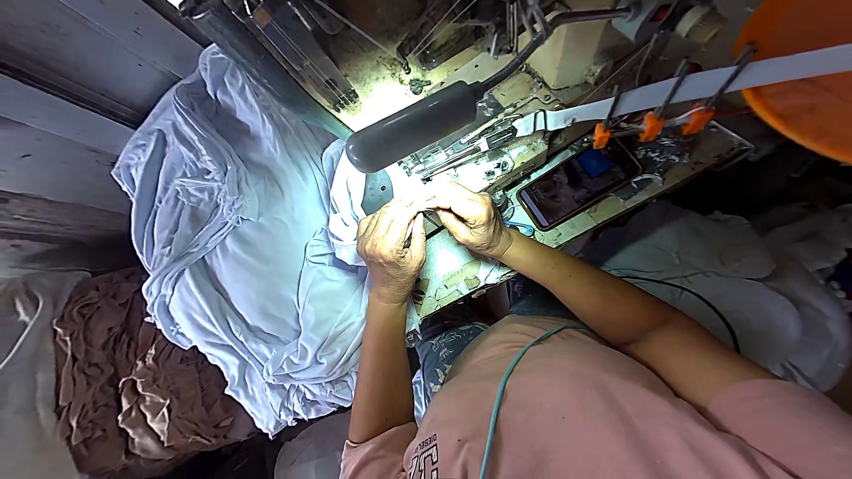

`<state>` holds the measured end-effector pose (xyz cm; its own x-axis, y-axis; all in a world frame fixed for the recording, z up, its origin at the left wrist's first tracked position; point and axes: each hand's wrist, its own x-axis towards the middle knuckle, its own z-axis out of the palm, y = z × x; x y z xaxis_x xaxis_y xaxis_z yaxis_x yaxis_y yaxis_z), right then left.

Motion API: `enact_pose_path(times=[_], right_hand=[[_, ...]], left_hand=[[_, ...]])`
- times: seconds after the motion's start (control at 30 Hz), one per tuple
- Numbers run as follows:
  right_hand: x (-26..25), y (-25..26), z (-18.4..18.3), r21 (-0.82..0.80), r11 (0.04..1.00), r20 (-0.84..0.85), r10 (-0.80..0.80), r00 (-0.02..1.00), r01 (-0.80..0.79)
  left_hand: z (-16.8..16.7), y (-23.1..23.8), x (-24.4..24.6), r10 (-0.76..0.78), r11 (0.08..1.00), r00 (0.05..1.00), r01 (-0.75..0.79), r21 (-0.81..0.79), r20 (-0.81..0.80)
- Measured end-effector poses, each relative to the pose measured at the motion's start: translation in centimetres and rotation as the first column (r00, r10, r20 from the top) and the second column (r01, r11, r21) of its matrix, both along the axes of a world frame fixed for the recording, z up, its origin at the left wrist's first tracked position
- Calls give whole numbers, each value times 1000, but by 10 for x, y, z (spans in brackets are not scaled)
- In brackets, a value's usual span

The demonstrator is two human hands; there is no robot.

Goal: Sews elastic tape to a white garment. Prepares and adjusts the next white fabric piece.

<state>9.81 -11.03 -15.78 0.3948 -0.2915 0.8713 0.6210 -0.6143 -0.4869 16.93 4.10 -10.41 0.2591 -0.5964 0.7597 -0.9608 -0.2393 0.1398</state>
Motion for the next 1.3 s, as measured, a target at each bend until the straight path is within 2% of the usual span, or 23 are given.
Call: enact_pose_path(times=[0.67, 0.8, 0.9, 0.97, 1.1, 1.2, 1.3], right_hand=[[-3, -1, 2, 16, 999, -20, 30, 999, -30], [-24, -2, 17, 110, 991, -174, 89, 981, -71], [-44, -12, 22, 187, 982, -184, 70, 980, -35], [-50, -18, 17, 139, 990, -159, 13, 987, 9], [-52, -17, 19, -129, 989, -182, -98, 978, 75], [-47, -13, 32, -304, 951, -250, -136, 959, 55], [-39, -10, 37, -405, 914, -293, -151, 944, 21]], left_hand=[[6, 2, -4, -11, 999, 999, 12, 50, -31], [6, 0, -3, 5, 1000, 1000, -5, 9, -28], [5, -2, 0, -6, 1000, 1000, 6, -1, 13], [5, -3, -1, -11, 1000, 1000, 11, -5, 24], [8, -5, -5, -11, 1000, 999, 11, 9, 34], [10, -4, -4, -27, 999, 999, 26, 28, 46], [11, -3, -5, -36, 998, 998, 34, 45, 59]])
